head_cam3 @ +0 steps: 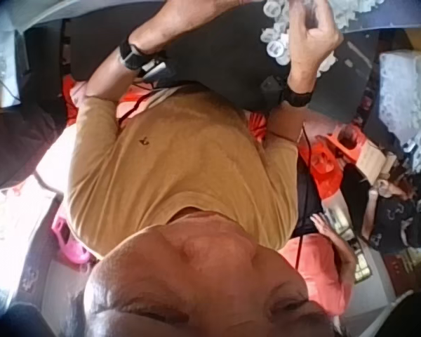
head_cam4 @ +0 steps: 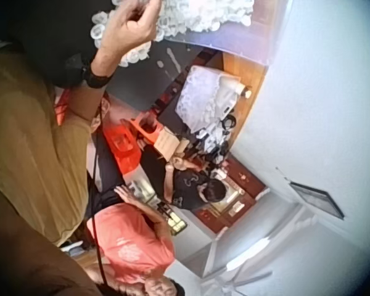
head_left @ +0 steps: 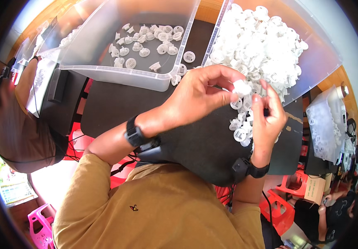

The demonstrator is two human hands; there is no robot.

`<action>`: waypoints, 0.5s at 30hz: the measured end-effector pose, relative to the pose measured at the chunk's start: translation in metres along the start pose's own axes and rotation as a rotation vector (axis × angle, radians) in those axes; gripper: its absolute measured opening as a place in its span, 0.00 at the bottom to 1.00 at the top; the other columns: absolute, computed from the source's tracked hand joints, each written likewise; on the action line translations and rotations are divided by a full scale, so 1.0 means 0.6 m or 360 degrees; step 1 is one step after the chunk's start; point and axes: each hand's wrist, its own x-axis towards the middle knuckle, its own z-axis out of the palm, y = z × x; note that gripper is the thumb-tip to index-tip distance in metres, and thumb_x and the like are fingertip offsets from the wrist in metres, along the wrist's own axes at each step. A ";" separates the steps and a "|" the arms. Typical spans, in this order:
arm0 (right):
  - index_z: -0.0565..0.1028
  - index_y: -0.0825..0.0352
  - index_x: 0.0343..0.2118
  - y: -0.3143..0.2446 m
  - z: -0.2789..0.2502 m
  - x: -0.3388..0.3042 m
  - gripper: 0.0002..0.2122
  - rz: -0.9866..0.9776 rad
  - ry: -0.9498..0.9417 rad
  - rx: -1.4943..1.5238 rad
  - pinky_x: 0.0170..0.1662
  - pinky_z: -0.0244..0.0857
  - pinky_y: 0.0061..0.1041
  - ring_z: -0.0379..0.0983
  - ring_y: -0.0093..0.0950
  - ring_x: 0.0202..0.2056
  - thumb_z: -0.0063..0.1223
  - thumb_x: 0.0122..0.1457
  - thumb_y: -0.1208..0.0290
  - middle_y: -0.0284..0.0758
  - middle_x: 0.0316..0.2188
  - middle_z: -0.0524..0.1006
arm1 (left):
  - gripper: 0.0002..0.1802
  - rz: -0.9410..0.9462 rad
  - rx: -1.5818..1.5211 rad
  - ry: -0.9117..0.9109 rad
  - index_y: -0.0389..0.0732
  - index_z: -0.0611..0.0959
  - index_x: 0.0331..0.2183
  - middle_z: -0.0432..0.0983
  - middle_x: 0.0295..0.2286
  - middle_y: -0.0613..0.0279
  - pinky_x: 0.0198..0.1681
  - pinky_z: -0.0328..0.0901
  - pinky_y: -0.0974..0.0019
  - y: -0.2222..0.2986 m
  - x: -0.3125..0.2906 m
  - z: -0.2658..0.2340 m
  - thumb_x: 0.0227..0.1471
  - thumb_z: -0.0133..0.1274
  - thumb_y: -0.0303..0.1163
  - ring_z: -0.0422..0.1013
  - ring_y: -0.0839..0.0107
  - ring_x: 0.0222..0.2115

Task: Inspecting and manipulating small white plastic components using a fine hand tool.

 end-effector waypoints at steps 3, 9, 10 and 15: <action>0.77 0.64 0.45 0.028 0.013 -0.002 0.16 -0.0015 -0.0297 -0.0307 0.23 0.60 0.22 0.64 0.23 0.18 0.59 0.51 0.79 0.33 0.18 0.72 | 0.16 0.0699 0.0381 -0.0224 0.33 0.78 0.44 0.76 0.42 0.55 0.44 0.71 0.67 0.097 -0.019 -0.018 0.51 0.58 0.20 0.73 0.70 0.42; 0.78 0.61 0.40 0.027 0.036 -0.004 0.14 -0.0204 -0.0542 -0.0839 0.28 0.66 0.32 0.73 0.35 0.25 0.62 0.49 0.75 0.34 0.28 0.73 | 0.20 0.0778 0.0829 0.0546 0.36 0.78 0.46 0.73 0.47 0.48 0.53 0.66 0.57 0.158 -0.020 -0.136 0.49 0.55 0.15 0.70 0.57 0.49; 0.78 0.61 0.41 0.028 0.040 -0.004 0.14 -0.0271 -0.0572 -0.0969 0.28 0.67 0.33 0.74 0.35 0.26 0.62 0.49 0.74 0.34 0.29 0.72 | 0.21 0.0821 0.1077 0.0503 0.37 0.77 0.47 0.72 0.49 0.48 0.55 0.63 0.57 0.163 -0.012 -0.160 0.49 0.55 0.15 0.68 0.57 0.52; 0.74 0.61 0.40 0.034 0.050 -0.005 0.13 -0.0289 -0.0582 -0.1016 0.29 0.68 0.35 0.74 0.37 0.27 0.60 0.50 0.75 0.34 0.32 0.71 | 0.19 0.1006 0.1065 0.0380 0.37 0.79 0.45 0.70 0.51 0.47 0.57 0.61 0.58 0.150 -0.031 -0.128 0.49 0.55 0.17 0.64 0.59 0.56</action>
